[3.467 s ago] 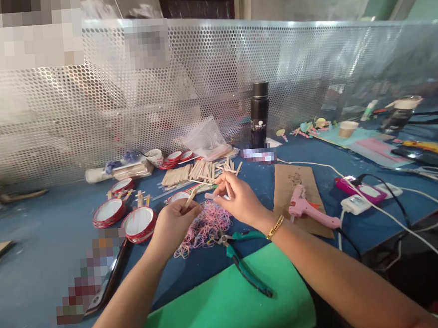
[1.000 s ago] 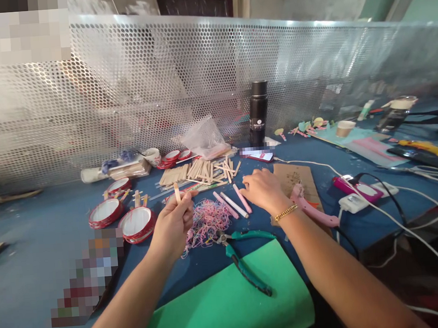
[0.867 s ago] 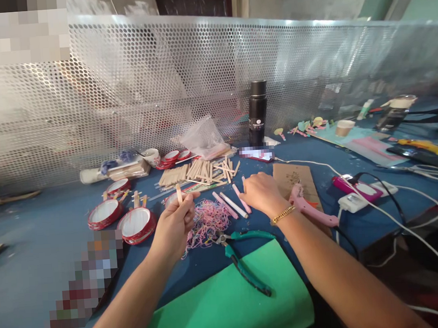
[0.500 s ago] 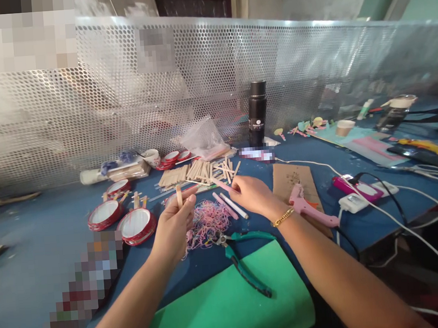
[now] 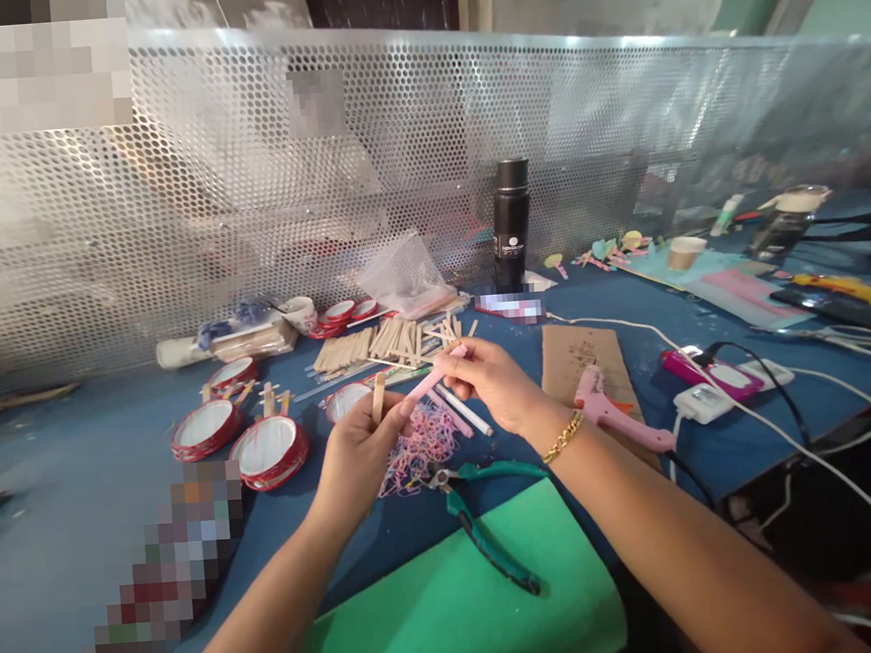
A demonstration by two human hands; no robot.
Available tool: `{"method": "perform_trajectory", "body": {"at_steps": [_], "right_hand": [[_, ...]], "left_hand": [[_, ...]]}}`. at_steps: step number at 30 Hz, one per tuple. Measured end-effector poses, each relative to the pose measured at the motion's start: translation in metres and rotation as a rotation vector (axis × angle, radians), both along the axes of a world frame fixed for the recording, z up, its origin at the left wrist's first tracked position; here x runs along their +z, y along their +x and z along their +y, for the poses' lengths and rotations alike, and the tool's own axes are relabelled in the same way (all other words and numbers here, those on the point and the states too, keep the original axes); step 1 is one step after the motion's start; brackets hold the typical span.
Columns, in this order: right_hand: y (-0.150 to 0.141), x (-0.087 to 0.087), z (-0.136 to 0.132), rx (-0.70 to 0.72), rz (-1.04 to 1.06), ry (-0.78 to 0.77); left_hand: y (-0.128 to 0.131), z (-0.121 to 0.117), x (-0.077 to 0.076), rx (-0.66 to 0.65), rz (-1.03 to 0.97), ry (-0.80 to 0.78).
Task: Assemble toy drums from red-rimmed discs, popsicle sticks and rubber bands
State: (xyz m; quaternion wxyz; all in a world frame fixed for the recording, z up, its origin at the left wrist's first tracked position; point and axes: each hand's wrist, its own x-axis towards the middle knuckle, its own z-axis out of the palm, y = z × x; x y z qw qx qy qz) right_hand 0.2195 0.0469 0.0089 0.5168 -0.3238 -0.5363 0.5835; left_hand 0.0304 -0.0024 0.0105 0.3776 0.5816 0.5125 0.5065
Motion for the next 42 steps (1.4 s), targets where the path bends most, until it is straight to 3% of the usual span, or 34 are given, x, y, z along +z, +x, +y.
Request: {"method": "perform_trajectory", "body": {"at_steps": [4,8,11,12,15,17,22,25,28,30,32,34,36,39,42], "right_hand": [[-0.012,-0.005,-0.008,0.092,-0.024,-0.003],[-0.018,-0.006,-0.011,0.044,-0.025,0.062],[-0.001,0.003,0.0,-0.126,0.024,0.026],[0.009,0.007,0.006,-0.255,0.08,-0.005],[0.035,0.017,0.019,-0.539,0.273,0.08],[0.036,0.017,0.018,-0.51,0.285,0.15],[-0.008,0.002,-0.009,-0.027,0.019,0.33],[-0.027,-0.005,-0.02,0.056,-0.071,0.436],[-0.027,-0.008,-0.02,0.087,-0.105,0.43],[-0.02,-0.008,-0.014,0.049,-0.136,0.419],[-0.009,-0.009,-0.006,-0.107,-0.261,0.442],[0.004,-0.011,0.003,-0.333,-0.509,0.483],[0.015,-0.015,0.01,-0.462,-0.781,0.484],[0.021,-0.023,0.018,-0.516,-1.03,0.482],[0.019,-0.03,0.021,-0.521,-1.147,0.493]], "left_hand": [[0.003,-0.003,0.0,-0.1,0.045,0.034],[-0.001,-0.003,-0.001,-0.117,0.175,0.088],[-0.008,-0.001,0.002,-0.057,0.27,0.114],[-0.01,0.001,0.003,-0.02,0.267,0.12],[-0.01,0.005,0.007,0.031,0.034,0.089],[-0.006,0.005,0.005,-0.046,-0.092,-0.01],[0.005,-0.002,-0.003,-0.162,-0.235,-0.112],[0.007,-0.005,-0.004,-0.201,-0.307,-0.145],[0.008,-0.005,-0.005,-0.229,-0.358,-0.182],[0.009,-0.005,-0.006,-0.218,-0.37,-0.22],[0.007,-0.003,-0.007,-0.175,-0.396,-0.259],[0.005,-0.001,-0.007,-0.129,-0.438,-0.289],[0.003,0.0,-0.006,-0.109,-0.473,-0.316],[0.004,0.001,-0.005,-0.117,-0.501,-0.335],[0.006,-0.001,-0.006,-0.11,-0.476,-0.303]]}}
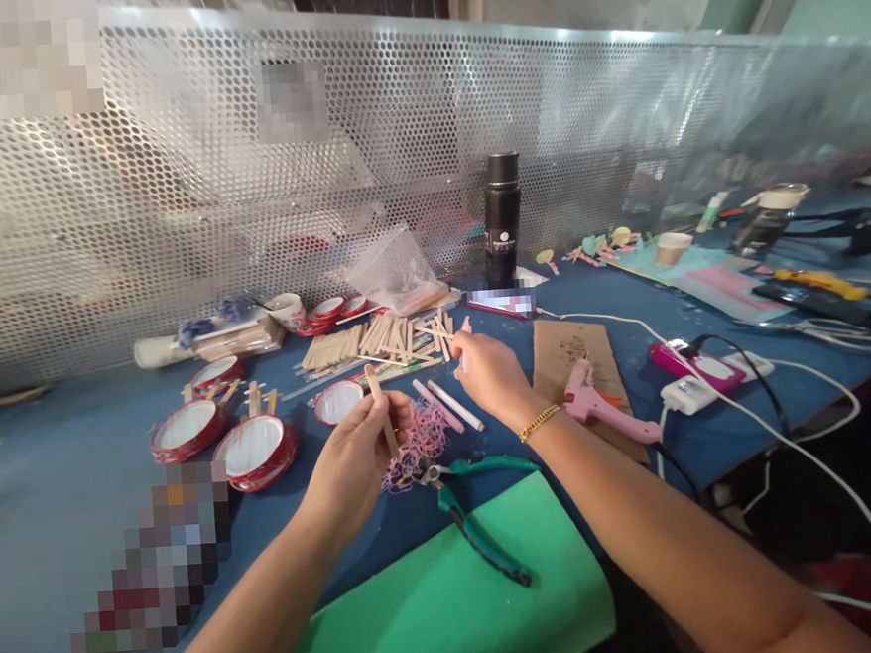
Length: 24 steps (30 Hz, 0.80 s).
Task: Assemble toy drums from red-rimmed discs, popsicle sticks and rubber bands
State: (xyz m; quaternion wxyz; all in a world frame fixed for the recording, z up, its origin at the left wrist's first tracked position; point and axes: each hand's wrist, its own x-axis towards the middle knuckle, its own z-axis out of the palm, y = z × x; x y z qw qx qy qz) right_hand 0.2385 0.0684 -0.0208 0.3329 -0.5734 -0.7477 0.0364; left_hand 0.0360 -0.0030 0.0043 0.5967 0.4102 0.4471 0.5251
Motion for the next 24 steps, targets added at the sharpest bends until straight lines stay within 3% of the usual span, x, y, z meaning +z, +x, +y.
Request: {"method": "perform_trajectory", "body": {"at_steps": [3,6,10,14,18,24], "right_hand": [[-0.003,0.0,-0.001,-0.024,-0.038,-0.037],[-0.006,0.007,-0.006,0.027,0.04,0.027],[-0.017,0.019,-0.022,0.306,0.411,0.159],[-0.032,0.023,-0.041,0.526,0.793,0.053],[-0.041,0.022,-0.05,0.552,0.921,-0.006],[-0.042,0.024,-0.054,0.434,0.785,0.099]], "left_hand": [[0.0,-0.001,-0.001,0.032,0.086,0.029],[-0.001,-0.002,0.001,0.049,0.123,0.049],[0.0,-0.004,0.001,-0.004,0.105,0.023],[0.002,-0.005,-0.004,-0.039,0.132,0.02],[0.004,-0.005,-0.009,-0.033,0.15,0.04],[0.009,-0.008,-0.01,-0.078,0.203,0.026]]}}
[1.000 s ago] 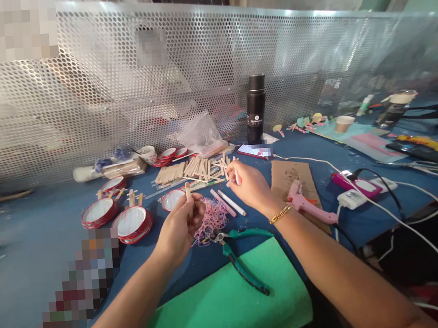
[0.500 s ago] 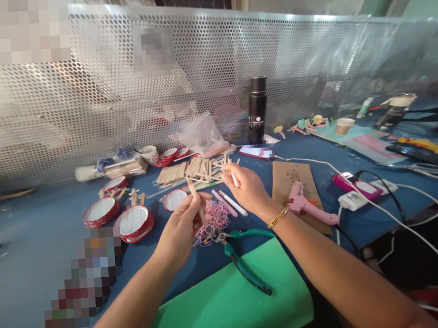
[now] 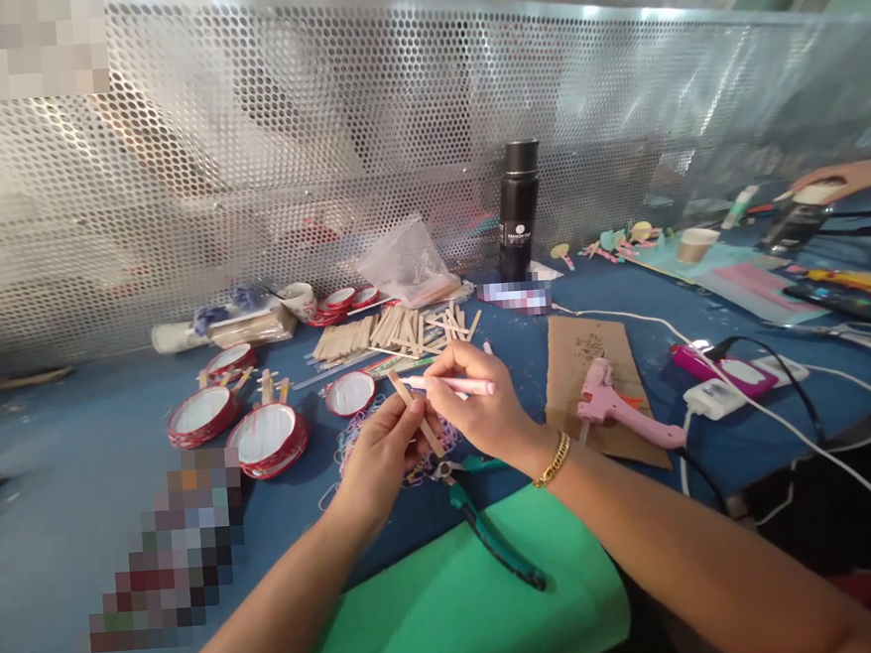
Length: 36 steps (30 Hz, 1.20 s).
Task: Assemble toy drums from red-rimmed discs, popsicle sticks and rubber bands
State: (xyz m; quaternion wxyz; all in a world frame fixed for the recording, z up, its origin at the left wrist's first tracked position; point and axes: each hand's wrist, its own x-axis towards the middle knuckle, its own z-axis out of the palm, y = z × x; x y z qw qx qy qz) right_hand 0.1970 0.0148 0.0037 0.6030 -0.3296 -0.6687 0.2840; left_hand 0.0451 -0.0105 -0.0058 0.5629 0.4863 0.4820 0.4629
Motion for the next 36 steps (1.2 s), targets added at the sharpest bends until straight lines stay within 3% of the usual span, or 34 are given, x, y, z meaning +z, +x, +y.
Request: {"method": "perform_trajectory", "body": {"at_steps": [20,27,36], "right_hand": [[-0.0007,-0.0051,0.0009,0.004,-0.079,0.056],[0.0034,-0.0031,0.0054,-0.085,-0.089,0.057],[-0.0032,-0.0048,0.0006,0.025,-0.071,0.035]], "left_hand": [[0.0006,-0.0009,0.0007,-0.024,0.064,0.065],[-0.0016,0.0014,-0.0007,0.004,0.038,0.08],[-0.0001,0.0004,-0.0002,-0.015,0.071,0.089]]}}
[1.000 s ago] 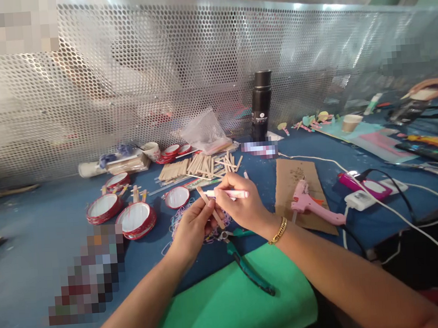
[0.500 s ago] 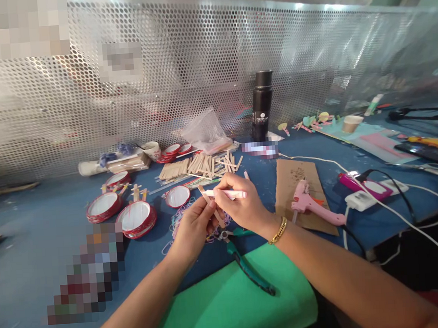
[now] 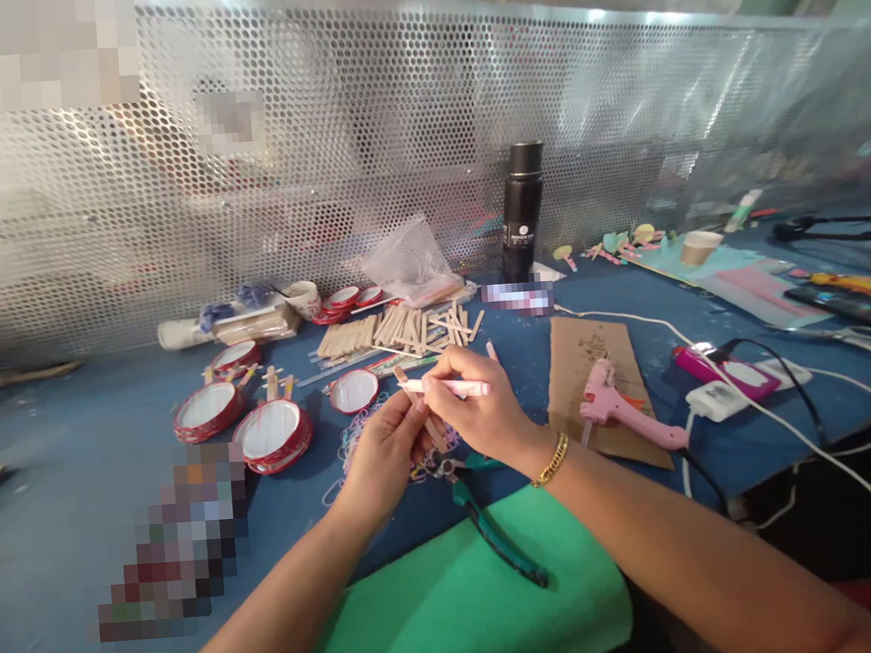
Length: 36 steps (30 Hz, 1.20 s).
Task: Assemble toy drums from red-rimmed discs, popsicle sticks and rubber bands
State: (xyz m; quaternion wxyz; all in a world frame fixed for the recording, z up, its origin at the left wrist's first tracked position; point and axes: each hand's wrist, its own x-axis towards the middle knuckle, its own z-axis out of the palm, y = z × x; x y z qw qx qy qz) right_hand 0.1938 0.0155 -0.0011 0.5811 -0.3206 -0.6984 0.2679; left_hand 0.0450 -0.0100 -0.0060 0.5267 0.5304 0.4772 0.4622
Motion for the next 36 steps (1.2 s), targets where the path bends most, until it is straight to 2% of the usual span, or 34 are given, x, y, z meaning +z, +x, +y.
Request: {"method": "perform_trajectory", "body": {"at_steps": [9,20,26,33,36], "right_hand": [[0.0021,-0.0007,0.0011,-0.031,-0.015,-0.003],[0.0025,-0.0022,0.001,-0.033,-0.006,0.013],[0.0091,0.0015,0.0067,-0.13,-0.025,0.023],[0.0017,0.0016,0.0004,-0.02,0.021,0.022],[0.0024,0.0007,0.0025,-0.022,0.01,0.028]], "left_hand": [[0.001,0.0001,-0.0032,-0.007,-0.014,-0.012],[0.0026,-0.0012,0.0025,0.011,-0.061,-0.01],[0.0001,-0.0009,0.0029,0.023,-0.002,0.003],[0.0008,0.0002,0.0002,0.036,-0.005,-0.002],[0.0014,-0.0002,0.0004,0.029,-0.009,-0.014]]}}
